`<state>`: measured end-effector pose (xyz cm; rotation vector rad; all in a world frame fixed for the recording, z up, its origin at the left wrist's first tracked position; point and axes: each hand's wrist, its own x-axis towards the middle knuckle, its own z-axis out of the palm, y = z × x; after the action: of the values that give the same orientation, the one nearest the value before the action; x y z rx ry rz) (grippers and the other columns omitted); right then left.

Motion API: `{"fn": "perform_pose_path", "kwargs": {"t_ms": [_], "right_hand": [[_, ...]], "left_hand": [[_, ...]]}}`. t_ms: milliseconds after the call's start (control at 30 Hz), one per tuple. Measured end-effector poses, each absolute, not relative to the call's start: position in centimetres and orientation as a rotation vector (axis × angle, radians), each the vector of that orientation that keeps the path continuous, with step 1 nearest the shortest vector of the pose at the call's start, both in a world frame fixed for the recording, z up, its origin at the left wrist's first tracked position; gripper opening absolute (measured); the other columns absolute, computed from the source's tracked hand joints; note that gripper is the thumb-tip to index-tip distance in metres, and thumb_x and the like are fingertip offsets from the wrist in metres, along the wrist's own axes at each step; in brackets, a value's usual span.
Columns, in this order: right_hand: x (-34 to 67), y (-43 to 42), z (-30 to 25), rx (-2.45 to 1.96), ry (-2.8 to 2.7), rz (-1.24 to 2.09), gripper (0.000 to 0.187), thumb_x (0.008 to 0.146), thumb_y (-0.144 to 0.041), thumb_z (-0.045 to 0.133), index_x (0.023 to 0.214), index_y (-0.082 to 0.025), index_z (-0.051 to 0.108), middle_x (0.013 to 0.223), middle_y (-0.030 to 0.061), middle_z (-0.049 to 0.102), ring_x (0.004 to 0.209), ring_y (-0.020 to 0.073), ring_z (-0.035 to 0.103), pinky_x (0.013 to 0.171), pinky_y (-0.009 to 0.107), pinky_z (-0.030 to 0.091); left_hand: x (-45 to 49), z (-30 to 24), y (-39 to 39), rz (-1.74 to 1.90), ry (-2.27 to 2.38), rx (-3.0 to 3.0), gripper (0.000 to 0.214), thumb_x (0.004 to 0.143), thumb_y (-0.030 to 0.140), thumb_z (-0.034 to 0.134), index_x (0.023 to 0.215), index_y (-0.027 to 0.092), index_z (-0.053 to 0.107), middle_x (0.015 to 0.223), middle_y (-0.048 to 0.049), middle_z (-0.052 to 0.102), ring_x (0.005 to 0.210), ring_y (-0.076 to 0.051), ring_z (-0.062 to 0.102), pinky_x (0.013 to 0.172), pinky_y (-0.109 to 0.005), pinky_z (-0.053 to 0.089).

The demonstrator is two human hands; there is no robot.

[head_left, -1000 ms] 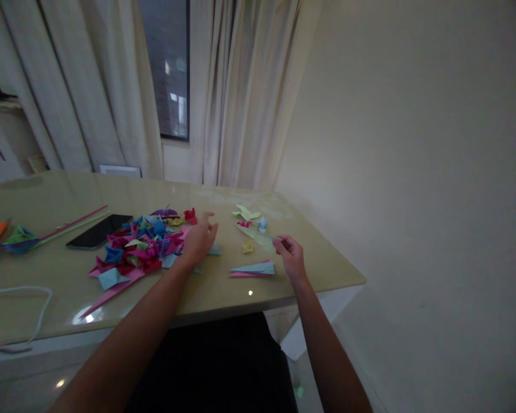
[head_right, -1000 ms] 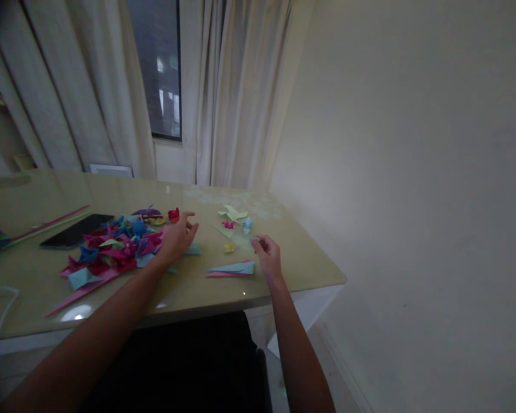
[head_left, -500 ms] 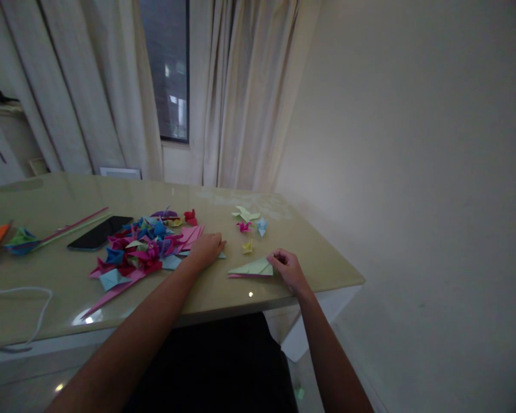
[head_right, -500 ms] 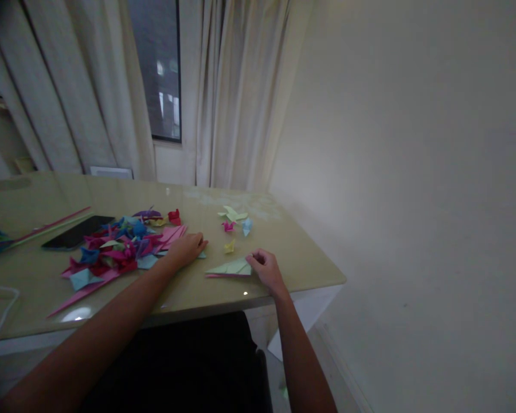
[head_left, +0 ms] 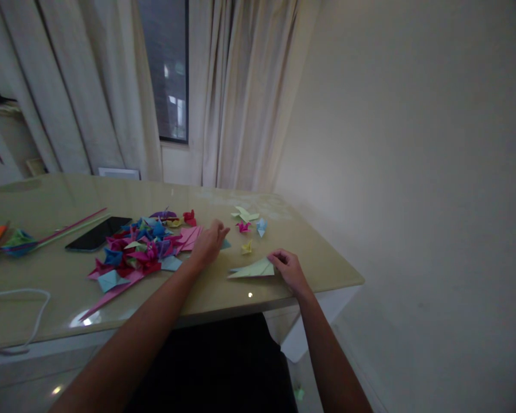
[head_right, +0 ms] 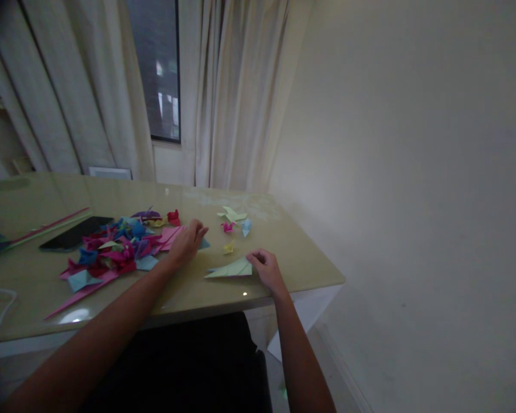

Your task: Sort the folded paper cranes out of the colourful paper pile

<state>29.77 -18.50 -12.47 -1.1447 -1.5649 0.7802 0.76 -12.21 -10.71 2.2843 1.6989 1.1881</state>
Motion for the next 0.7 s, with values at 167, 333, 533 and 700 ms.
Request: {"fn": "perform_pose_path", "kwargs": {"t_ms": [167,333,533,700], "right_hand": [[29.6,-18.5,-12.5,-1.192,-1.602,0.693,0.027,0.08,-0.043,0.08,0.09,-0.018,0.078,0.081,0.0033,0.071,0.069,0.0175,0.056,0.066,0.03,0.045],[29.2,-19.2,-11.8,-1.166,-1.683,0.404,0.029,0.084,-0.037,0.08,0.109,-0.022,0.078,0.103,0.0073,0.072,0.081,0.02,0.057,0.075,0.032,0.048],[28.1,-20.3,-10.8,-0.954,-1.906,0.417,0.038,0.092,-0.04,0.078,0.128,-0.029,0.074,0.104,0.0061,0.072,0.088,0.0223,0.061,0.084,0.036,0.051],[28.1,-20.6,-10.8,-0.82,-1.918,0.518,0.021,0.1,-0.041,0.068,0.095,-0.027,0.083,0.087,0.0056,0.075,0.084,0.0223,0.068,0.08,0.036,0.052]], "left_hand": [[1.4,-10.6,-12.6,1.421,1.391,2.338,0.034,0.104,0.052,0.051,0.116,0.021,0.05,0.083,0.0009,0.063,0.069,-0.016,0.062,0.063,-0.025,0.044],[2.8,-10.6,-13.9,1.518,1.078,2.49,0.03,0.104,0.05,0.056,0.11,0.02,0.057,0.08,0.0014,0.063,0.069,-0.014,0.062,0.066,-0.025,0.049],[4.5,-9.6,-16.4,1.507,0.342,3.075,0.012,0.107,0.024,0.053,0.108,0.018,0.064,0.094,-0.0071,0.074,0.082,-0.017,0.069,0.075,-0.029,0.055],[4.9,-9.5,-17.0,1.414,0.155,3.226,0.023,0.108,0.018,0.045,0.125,0.017,0.061,0.097,-0.0094,0.075,0.086,-0.019,0.072,0.076,-0.03,0.059]]}}
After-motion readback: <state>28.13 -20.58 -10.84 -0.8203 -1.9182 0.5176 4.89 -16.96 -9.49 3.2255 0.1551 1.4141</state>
